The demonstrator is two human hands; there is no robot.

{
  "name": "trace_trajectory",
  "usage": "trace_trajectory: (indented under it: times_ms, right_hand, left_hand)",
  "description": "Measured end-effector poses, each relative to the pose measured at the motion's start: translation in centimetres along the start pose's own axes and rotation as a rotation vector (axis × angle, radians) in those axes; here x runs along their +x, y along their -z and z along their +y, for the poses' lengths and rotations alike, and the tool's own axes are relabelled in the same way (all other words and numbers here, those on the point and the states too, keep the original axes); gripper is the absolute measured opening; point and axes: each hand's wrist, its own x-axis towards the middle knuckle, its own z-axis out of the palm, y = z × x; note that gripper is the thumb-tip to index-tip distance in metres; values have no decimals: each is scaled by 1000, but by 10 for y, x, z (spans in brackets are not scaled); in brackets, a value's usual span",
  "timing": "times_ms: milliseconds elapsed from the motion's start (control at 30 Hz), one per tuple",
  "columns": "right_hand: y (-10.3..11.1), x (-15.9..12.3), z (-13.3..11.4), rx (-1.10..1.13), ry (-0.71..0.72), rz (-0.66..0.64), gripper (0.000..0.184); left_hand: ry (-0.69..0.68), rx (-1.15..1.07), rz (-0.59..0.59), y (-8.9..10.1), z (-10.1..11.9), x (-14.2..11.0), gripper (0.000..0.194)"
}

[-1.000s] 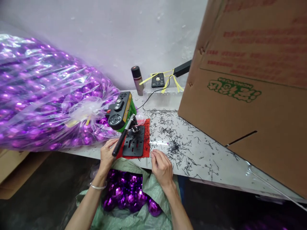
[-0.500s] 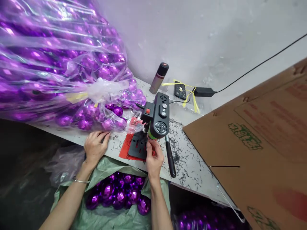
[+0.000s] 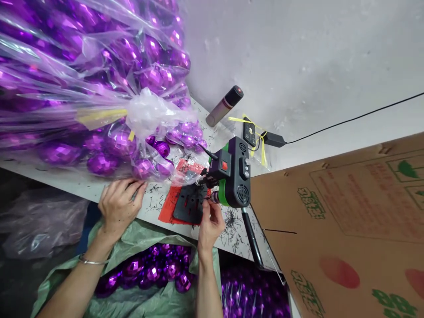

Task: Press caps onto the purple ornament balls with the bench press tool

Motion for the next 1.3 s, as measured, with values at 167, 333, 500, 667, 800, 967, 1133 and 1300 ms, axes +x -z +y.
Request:
trace_trajectory:
  times_ms: [167, 333, 500, 667, 800, 967, 1133, 1300]
  right_hand:
    - [-6, -6, 9, -45, 31, 99, 48]
    - [-11, -10, 15, -92, 37, 183, 51]
    - [-14, -1, 9, -111, 60, 160, 49]
    - [-4, -6, 2, -115, 20, 103, 47]
    - [-1, -14, 3, -91, -38, 117, 50]
    - [-13, -12, 6, -22, -61, 210, 47]
    - [-18, -15, 6, 6, -75, 239, 44]
    - [-14, -16, 8, -2, -63, 227, 42]
  left_hand:
    - [21, -21, -17, 0, 0, -1, 10]
    - [30, -23, -32, 0, -1, -1, 9]
    - [17, -16, -31, 0, -1, 0, 7]
    - [40, -25, -45, 0, -1, -2, 6]
    - [80, -49, -73, -1, -2, -5, 8]
    - [55, -23, -58, 1, -1, -2, 7]
    - [23, 1, -42, 2, 0, 1, 6]
    - [12, 0, -25, 2, 0, 2, 4]
